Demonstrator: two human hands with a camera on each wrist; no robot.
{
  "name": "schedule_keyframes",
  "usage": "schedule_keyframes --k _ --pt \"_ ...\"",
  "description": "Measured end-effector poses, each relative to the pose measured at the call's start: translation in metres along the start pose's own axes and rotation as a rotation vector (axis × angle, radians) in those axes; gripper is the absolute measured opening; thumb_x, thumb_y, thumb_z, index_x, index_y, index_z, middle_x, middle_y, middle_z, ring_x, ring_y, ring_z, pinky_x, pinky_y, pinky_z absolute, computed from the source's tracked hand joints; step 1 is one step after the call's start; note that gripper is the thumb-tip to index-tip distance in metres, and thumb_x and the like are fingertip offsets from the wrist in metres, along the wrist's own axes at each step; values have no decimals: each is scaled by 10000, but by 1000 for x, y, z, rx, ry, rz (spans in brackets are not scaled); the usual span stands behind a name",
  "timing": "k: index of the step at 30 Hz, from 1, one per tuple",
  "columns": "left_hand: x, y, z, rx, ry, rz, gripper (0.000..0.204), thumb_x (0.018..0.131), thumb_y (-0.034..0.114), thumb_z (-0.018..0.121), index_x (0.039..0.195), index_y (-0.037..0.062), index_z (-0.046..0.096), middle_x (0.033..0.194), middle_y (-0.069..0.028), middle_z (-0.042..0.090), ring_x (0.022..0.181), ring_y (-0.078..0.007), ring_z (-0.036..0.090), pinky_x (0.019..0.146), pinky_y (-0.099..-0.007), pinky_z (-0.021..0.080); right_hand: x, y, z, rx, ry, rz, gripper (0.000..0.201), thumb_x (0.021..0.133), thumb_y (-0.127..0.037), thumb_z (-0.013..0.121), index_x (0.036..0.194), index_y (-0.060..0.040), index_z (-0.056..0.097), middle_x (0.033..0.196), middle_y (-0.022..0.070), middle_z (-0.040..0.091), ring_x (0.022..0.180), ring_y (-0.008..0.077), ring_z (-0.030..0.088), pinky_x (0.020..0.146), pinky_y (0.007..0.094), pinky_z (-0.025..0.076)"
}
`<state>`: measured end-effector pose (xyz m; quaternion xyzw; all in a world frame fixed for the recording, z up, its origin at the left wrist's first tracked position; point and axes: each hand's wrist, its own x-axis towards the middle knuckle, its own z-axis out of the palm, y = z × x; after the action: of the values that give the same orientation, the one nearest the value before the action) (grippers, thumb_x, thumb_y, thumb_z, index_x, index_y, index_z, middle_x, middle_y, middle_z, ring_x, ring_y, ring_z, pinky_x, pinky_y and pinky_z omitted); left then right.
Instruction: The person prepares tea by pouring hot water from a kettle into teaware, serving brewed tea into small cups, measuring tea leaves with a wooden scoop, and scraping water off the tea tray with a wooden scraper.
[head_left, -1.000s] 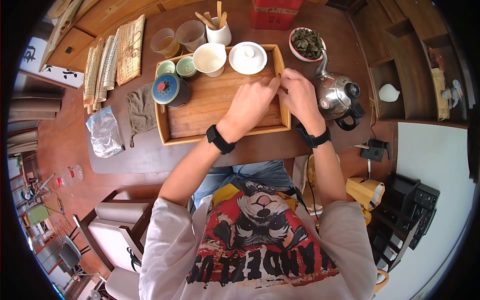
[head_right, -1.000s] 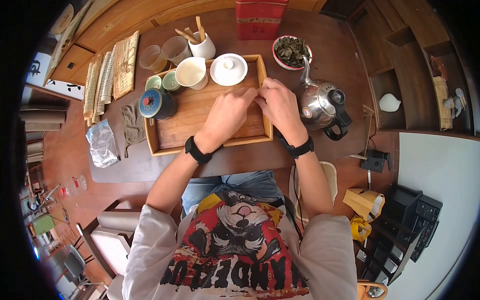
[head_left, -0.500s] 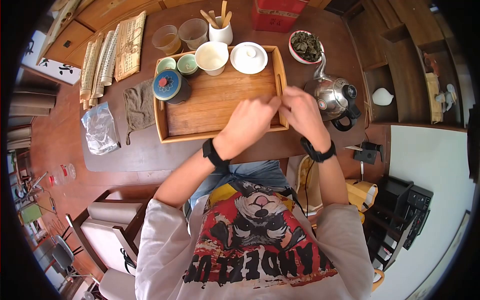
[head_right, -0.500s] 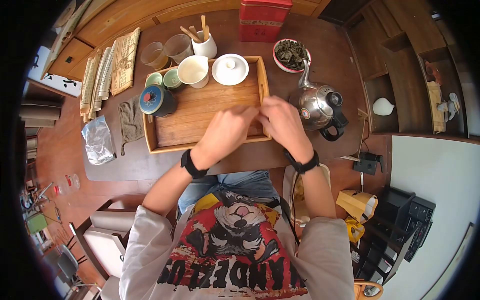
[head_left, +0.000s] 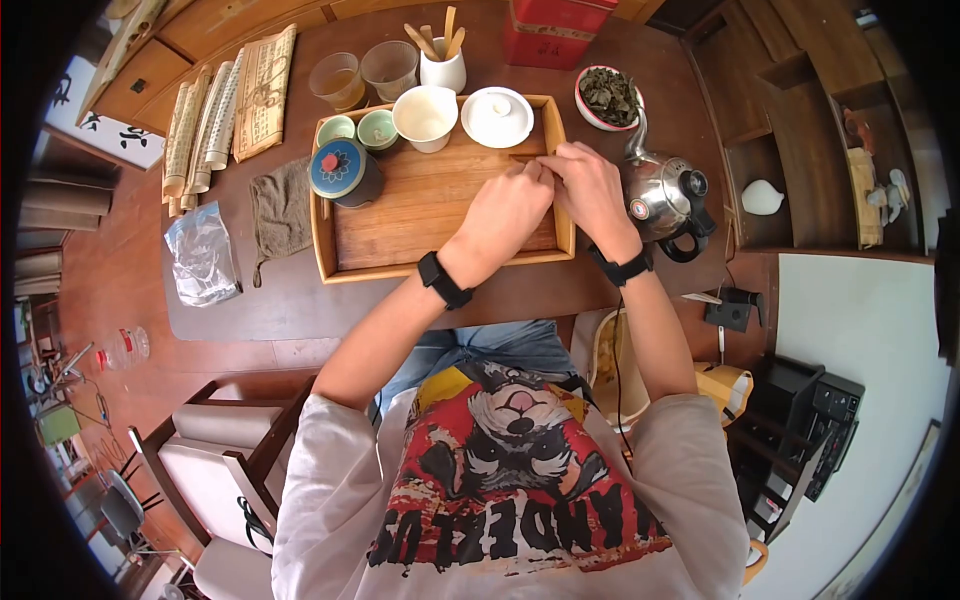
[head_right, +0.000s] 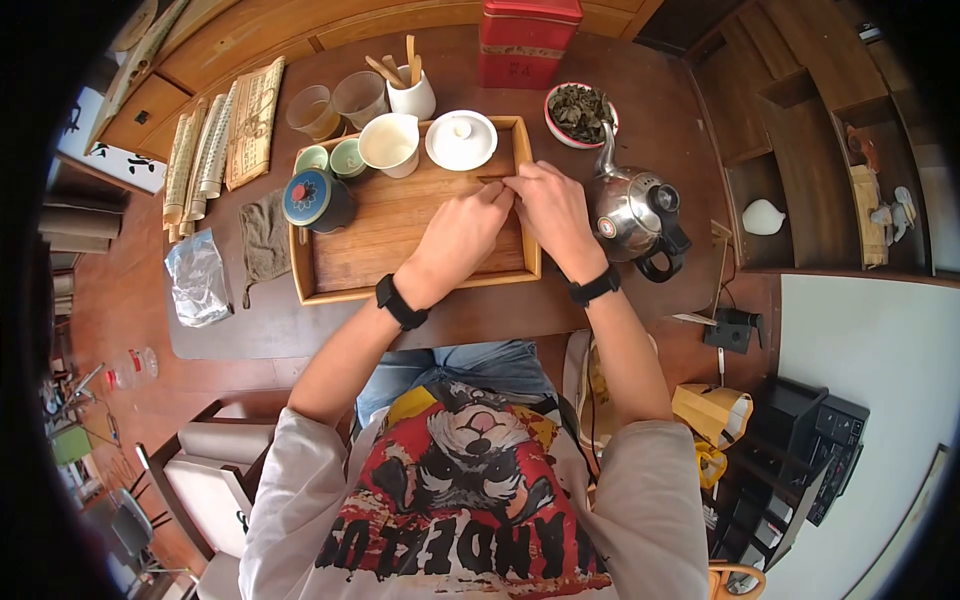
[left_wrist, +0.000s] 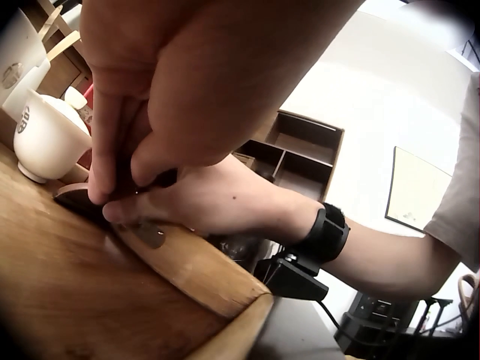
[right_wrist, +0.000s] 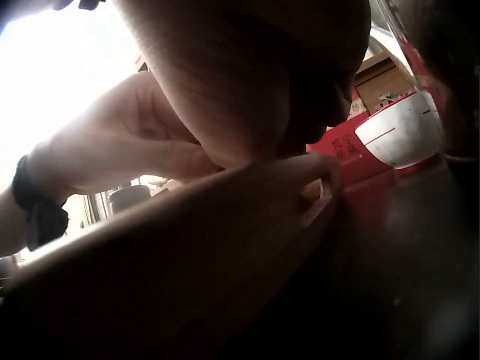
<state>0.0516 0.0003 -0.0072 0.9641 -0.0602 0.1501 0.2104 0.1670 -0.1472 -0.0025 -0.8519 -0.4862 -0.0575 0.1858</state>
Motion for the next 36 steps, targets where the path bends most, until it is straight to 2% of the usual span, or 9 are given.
schedule_keyframes --k 13,20,22,27,30,31,32,34,36 --pt "-57 45 -27 -102 -140 168 268 817 -19 679 1083 -52 687 1047 -158 699 962 -347 745 795 -452 638 -84 -45 -29 123 -91 85 278 796 -44 825 1074 -61 834 893 67 702 902 286 718 760 424 605" --pt "-45 19 -40 -396 -9 -80 192 958 -5 674 1142 -17 730 967 -230 763 882 -436 750 768 -479 619 -48 -37 -36 325 -204 92 135 913 -124 789 1015 -38 813 885 154 694 827 385 703 746 465 564" --pt "-50 10 -48 -500 137 -285 192 1010 30 696 1192 -13 737 937 -226 785 841 -398 795 741 -432 634 -34 -39 -32 338 -239 69 150 960 -143 776 1059 -39 821 922 161 711 857 383 716 750 464 566" --pt "-76 -14 -76 -640 117 -657 246 1040 -15 677 1283 -14 717 871 -130 777 800 -199 834 685 -304 617 -22 -44 -23 398 -142 21 235 1025 -143 740 1227 -38 795 959 156 719 796 356 692 730 437 559" --pt "-100 -31 -77 -666 134 -713 264 1043 -28 662 1303 -19 706 883 -128 764 801 -192 834 667 -296 609 -26 -41 -20 437 -126 80 237 1031 -118 732 1243 -31 791 936 148 706 749 313 671 705 410 546" --pt "-105 -35 -80 -619 102 -742 284 978 -26 713 1260 8 725 928 -187 798 782 -291 823 705 -374 629 -28 -38 -19 440 -125 91 230 1033 -104 730 1240 -25 793 921 143 696 722 288 656 688 394 537" --pt "-112 -41 -83 -617 99 -744 284 978 -26 713 1260 8 725 928 -187 798 782 -291 823 705 -374 629 -31 -36 -20 444 -126 92 230 1033 -104 730 1240 -25 793 921 143 696 722 288 656 688 394 537" --pt "-121 -52 -88 -300 34 -364 282 928 -10 774 1209 16 757 1053 -157 759 897 -342 787 789 -430 622 -41 -33 -21 494 -98 144 217 1029 -67 727 1228 -13 796 882 129 667 676 238 614 651 363 504" --pt "-123 -52 -90 -222 14 -324 285 899 7 797 1182 20 770 1062 -139 736 943 -355 754 812 -450 608 -48 -33 -26 513 -61 162 214 1026 -41 723 1224 -10 797 864 119 652 664 216 594 637 349 487"
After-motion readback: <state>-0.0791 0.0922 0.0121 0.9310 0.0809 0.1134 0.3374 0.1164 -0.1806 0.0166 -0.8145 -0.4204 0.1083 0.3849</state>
